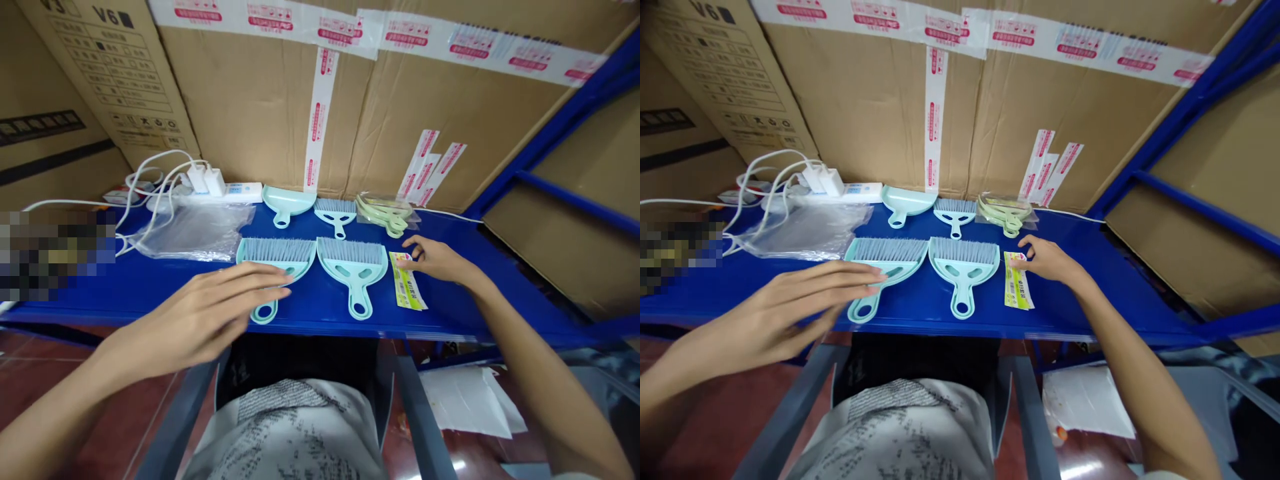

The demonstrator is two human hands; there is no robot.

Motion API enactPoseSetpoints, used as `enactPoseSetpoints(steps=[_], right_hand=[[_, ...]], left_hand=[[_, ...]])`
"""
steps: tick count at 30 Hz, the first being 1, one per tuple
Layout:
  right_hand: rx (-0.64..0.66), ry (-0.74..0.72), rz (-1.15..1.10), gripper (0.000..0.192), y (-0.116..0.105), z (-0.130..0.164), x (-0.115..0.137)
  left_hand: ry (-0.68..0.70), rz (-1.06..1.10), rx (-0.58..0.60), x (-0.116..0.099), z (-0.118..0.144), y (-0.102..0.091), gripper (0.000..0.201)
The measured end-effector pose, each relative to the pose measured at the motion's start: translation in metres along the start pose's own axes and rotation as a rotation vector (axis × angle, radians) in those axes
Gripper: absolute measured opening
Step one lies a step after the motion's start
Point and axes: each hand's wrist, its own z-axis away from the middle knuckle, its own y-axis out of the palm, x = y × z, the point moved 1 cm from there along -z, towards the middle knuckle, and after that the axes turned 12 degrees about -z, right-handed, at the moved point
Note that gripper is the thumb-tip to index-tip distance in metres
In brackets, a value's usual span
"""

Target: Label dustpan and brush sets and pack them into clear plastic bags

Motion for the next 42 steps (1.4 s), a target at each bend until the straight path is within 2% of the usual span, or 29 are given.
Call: enactPoseSetpoints(steps=[1, 3, 6, 9, 12, 16, 20, 22, 24, 27, 29, 31, 32, 34, 35, 37, 39, 42], right_hand=[[0.011, 0.010, -0.029, 0.065, 0.002, -0.001, -0.001], [0.036, 0.024, -0.089, 0.062, 0.004, -0.003, -0.004], [0.023, 0.004, -0.155, 0.057, 0.005, -0.003, -0.007], [-0.022, -0.062, -0.172, 0.049, 0.001, -0.002, -0.008], [-0.025, -0.112, -0.199, 0.042, -0.004, 0.000, -0.009], [-0.032, -0.116, -0.184, 0.040, -0.010, 0.002, -0.010], [-0.110, -0.073, -0.191, 0.040, -0.011, 0.003, -0.009], [-0.139, -0.060, -0.186, 0.039, -0.015, 0.007, -0.008], [-0.172, -0.095, -0.155, 0.039, -0.025, 0.014, -0.004], [-0.246, -0.182, -0.204, 0.039, -0.048, 0.030, 0.015], [-0.296, -0.260, -0.323, 0.037, -0.061, 0.038, 0.041], [-0.345, -0.367, -0.445, 0.034, -0.065, 0.037, 0.076], [-0.315, -0.427, -0.502, 0.039, -0.061, 0.033, 0.095], [-0.210, -0.556, -0.555, 0.053, -0.047, 0.019, 0.133], [-0.162, -0.611, -0.574, 0.056, -0.037, 0.010, 0.149], [-0.063, -0.661, -0.640, 0.057, -0.015, -0.009, 0.172], [-0.009, -0.635, -0.714, 0.057, 0.007, -0.026, 0.180], [0.026, -0.497, -0.736, 0.053, 0.029, -0.041, 0.171]], left_hand=[[0.009, 0.028, -0.031, -0.015, -0.011, 0.000, 0.044], [0.074, -0.019, -0.054, -0.046, -0.036, 0.011, 0.032], [0.031, -0.209, 0.113, -0.077, -0.073, 0.048, 0.015], [-0.042, -0.259, 0.197, -0.085, -0.093, 0.079, 0.004], [-0.026, -0.249, 0.183, -0.080, -0.096, 0.093, 0.003], [0.001, -0.222, 0.125, -0.076, -0.093, 0.102, 0.006], [-0.019, -0.218, 0.115, -0.083, -0.092, 0.103, 0.010], [-0.033, -0.219, 0.106, -0.086, -0.089, 0.095, 0.012], [-0.047, -0.205, 0.056, -0.084, -0.082, 0.077, 0.019], [-0.107, -0.130, -0.099, -0.063, -0.069, 0.039, 0.021], [-0.182, -0.035, -0.197, -0.036, -0.068, 0.016, 0.020], [-0.260, 0.088, -0.225, -0.003, -0.077, 0.004, 0.018], [-0.279, 0.174, -0.209, 0.015, -0.084, 0.004, 0.021], [-0.297, 0.385, -0.134, 0.049, -0.102, 0.011, 0.040], [-0.294, 0.492, -0.069, 0.065, -0.111, 0.018, 0.048], [-0.300, 0.651, 0.058, 0.093, -0.121, 0.031, 0.052], [-0.351, 0.693, 0.122, 0.116, -0.121, 0.040, 0.047], [-0.438, 0.666, 0.102, 0.141, -0.105, 0.046, 0.043]])
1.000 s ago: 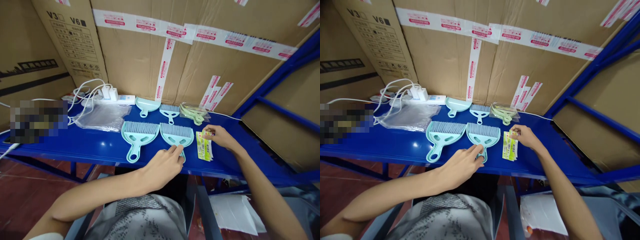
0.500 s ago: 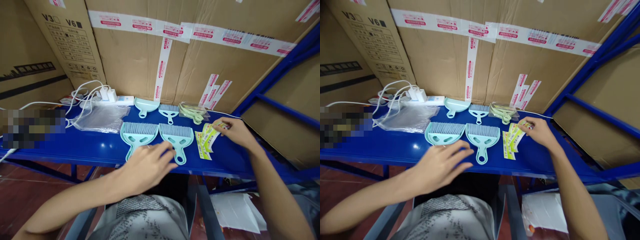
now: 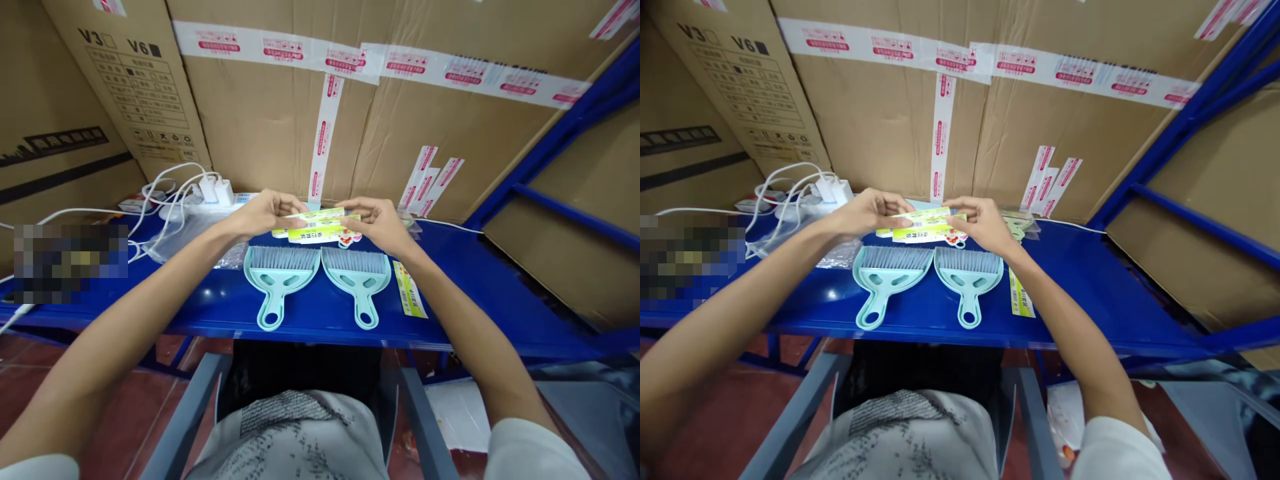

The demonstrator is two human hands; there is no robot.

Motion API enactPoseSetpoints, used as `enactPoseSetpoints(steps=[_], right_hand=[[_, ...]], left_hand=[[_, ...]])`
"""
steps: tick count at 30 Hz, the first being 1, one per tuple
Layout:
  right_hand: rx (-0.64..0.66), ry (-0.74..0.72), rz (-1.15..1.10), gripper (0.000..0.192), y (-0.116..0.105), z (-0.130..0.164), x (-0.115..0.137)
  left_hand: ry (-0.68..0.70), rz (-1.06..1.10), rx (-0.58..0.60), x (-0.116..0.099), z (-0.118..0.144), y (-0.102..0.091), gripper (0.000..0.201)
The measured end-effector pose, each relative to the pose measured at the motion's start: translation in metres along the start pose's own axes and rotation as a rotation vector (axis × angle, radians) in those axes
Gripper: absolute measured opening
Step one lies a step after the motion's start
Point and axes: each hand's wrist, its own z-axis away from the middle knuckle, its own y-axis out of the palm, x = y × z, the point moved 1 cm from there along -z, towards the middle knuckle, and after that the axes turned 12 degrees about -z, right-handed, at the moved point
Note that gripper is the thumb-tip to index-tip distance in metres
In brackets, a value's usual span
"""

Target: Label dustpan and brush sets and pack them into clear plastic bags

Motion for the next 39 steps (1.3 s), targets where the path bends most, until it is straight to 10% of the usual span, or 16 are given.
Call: enactPoseSetpoints(steps=[10, 15, 22, 39], right_hand=[[0.162, 0.297, 0.357, 0.026, -0.057, 0.019, -0.032], [0.195, 0.117, 0.770, 0.014, -0.060, 0.021, -0.032], [0.452, 0.136, 0.668, 0.046, -0.046, 0.027, -0.023], [0.450, 0.106, 0.673, 0.053, -0.044, 0.024, -0.045]], left_hand=[[-0.010, -0.209, 0.227, 0.040, 0.027, -0.014, 0.055], [0.051, -0.335, 0.261, 0.039, 0.029, -0.019, 0.043], [0.071, -0.419, 0.343, 0.039, 0.029, -0.013, 0.049], [0.052, -0.459, 0.324, 0.034, 0.029, -0.003, 0.060]])
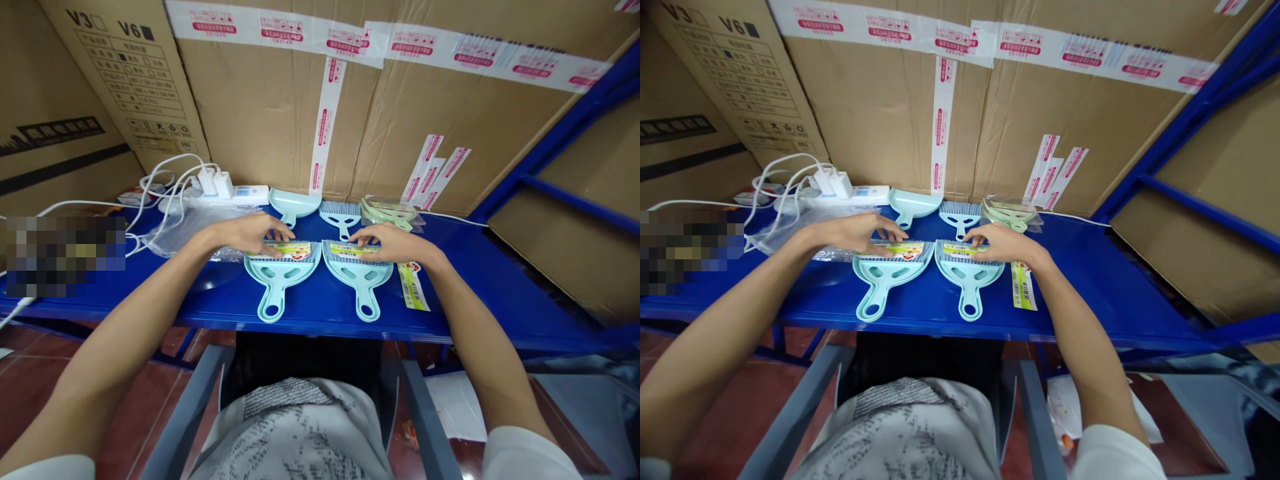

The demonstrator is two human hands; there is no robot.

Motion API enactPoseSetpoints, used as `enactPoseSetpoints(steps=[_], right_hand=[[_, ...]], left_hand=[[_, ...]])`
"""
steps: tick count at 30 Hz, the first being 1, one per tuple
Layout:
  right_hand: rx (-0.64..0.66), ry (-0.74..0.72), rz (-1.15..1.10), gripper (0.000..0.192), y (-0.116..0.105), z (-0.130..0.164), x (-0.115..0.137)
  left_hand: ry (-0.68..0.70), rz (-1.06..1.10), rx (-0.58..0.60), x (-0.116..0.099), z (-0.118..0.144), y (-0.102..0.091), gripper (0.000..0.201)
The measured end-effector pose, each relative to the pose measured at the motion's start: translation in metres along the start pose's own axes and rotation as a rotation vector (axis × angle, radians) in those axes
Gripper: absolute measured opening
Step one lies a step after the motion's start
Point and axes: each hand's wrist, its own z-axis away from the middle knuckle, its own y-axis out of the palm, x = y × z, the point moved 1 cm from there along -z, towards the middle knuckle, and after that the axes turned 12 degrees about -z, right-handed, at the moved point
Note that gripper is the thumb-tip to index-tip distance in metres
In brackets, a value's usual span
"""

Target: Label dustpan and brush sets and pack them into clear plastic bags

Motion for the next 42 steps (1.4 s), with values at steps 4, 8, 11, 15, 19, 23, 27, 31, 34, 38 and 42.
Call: enactPoseSetpoints(steps=[4, 8, 11, 15, 19, 23, 27, 31, 34, 38, 42], right_hand=[[-0.018, -0.005, -0.021, 0.052, 0.000, 0.000, 0.002], [-0.054, -0.019, -0.058, 0.050, -0.002, 0.001, 0.008], [-0.134, -0.022, -0.069, 0.042, -0.005, 0.001, 0.013], [-0.404, 0.004, -0.095, 0.029, -0.013, 0.004, 0.015], [-0.661, 0.044, -0.090, 0.027, -0.019, 0.006, 0.012], [-0.779, 0.044, -0.127, 0.024, -0.020, 0.006, 0.010], [-0.794, 0.033, -0.112, 0.024, -0.020, 0.004, 0.008], [-0.800, 0.035, -0.069, 0.019, -0.021, 0.002, 0.003], [-0.781, 0.039, -0.063, 0.018, -0.021, 0.002, 0.001], [-0.737, 0.041, -0.051, 0.019, -0.018, 0.001, 0.000], [-0.706, 0.051, -0.023, 0.021, -0.016, 0.000, -0.001]], left_hand=[[0.011, -0.008, -0.012, 0.000, -0.002, 0.002, 0.057], [0.017, -0.004, -0.025, 0.002, -0.003, 0.003, 0.056], [0.002, 0.007, -0.029, 0.001, -0.002, 0.001, 0.058], [-0.035, 0.000, -0.182, -0.005, 0.001, -0.009, 0.050], [-0.089, -0.117, -0.418, -0.013, 0.004, -0.016, 0.038], [-0.152, -0.118, -0.579, -0.019, 0.004, -0.016, 0.033], [-0.087, -0.007, -0.424, -0.014, 0.002, -0.012, 0.038], [0.004, -0.004, -0.031, -0.007, -0.002, -0.003, 0.046], [0.001, -0.061, -0.018, -0.007, -0.004, 0.001, 0.047], [0.009, -0.075, -0.037, -0.011, -0.004, 0.001, 0.047], [0.012, -0.060, -0.036, -0.013, -0.004, 0.002, 0.050]])
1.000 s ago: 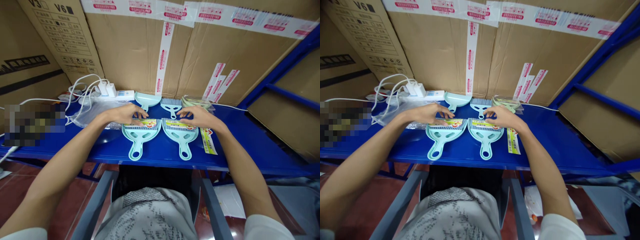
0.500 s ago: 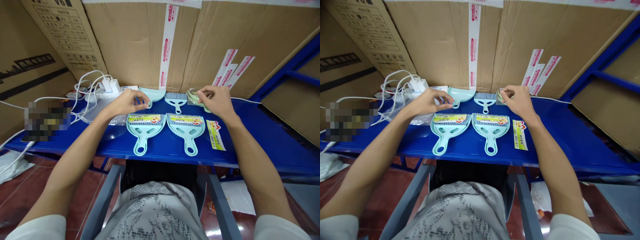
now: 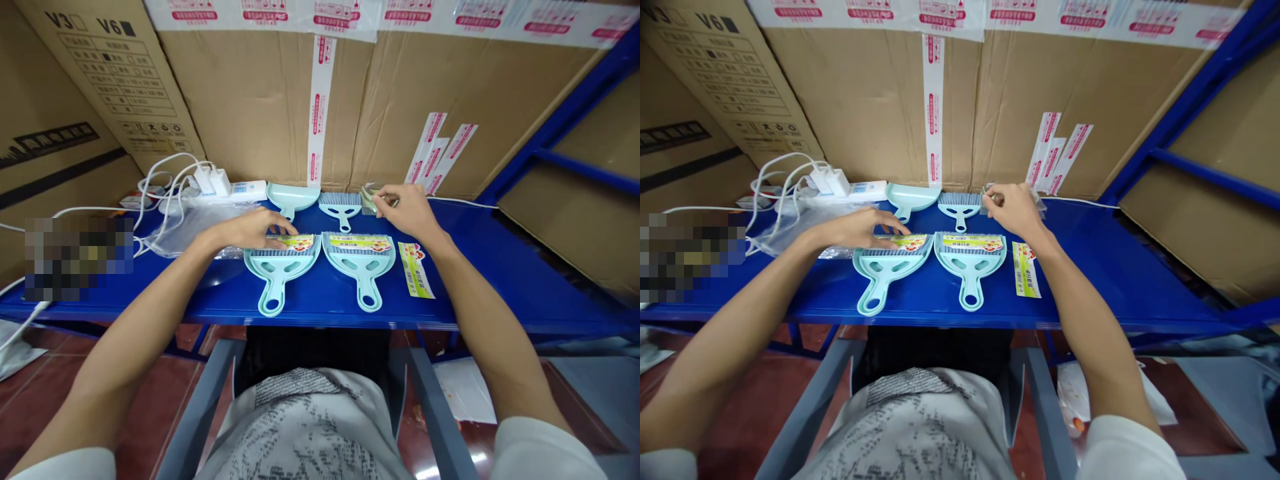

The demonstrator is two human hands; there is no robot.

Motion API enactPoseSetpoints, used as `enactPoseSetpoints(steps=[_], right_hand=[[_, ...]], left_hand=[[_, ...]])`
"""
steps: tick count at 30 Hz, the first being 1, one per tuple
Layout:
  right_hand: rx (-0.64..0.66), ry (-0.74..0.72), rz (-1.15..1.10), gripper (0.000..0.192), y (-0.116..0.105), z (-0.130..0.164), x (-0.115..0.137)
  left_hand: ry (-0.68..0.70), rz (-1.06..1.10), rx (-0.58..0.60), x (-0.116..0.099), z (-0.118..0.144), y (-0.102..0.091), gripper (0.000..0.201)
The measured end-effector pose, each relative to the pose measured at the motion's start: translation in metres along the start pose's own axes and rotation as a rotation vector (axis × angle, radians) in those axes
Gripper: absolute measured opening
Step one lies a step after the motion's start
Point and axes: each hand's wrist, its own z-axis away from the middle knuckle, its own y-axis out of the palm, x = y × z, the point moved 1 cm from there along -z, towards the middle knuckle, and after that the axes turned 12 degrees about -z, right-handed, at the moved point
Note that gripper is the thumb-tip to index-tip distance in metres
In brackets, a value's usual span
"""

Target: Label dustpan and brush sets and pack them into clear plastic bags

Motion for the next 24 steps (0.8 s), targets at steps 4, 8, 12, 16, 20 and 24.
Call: enactPoseSetpoints(steps=[4, 8, 12, 16, 20, 24], right_hand=[[0.019, 0.010, 0.018, 0.022, 0.001, 0.000, 0.001], [0.032, 0.017, 0.006, 0.022, 0.002, 0.001, 0.003], [0.050, 0.037, 0.007, 0.021, 0.003, 0.001, 0.005], [0.057, 0.029, 0.005, 0.020, 0.004, 0.001, 0.004], [0.065, 0.030, 0.018, 0.020, 0.004, 0.001, 0.003], [0.056, 0.036, 0.019, 0.020, 0.003, 0.001, 0.005]], left_hand=[[-0.006, 0.010, -0.001, -0.002, 0.000, 0.000, 0.055], [0.006, 0.021, -0.009, -0.005, 0.000, -0.001, 0.052], [0.023, 0.021, -0.006, -0.008, 0.000, -0.002, 0.047], [0.028, 0.010, -0.008, -0.003, 0.000, 0.002, 0.044], [0.057, 0.002, -0.108, 0.006, -0.003, 0.002, 0.038], [0.094, 0.021, -0.453, -0.017, 0.004, -0.012, 0.022]])
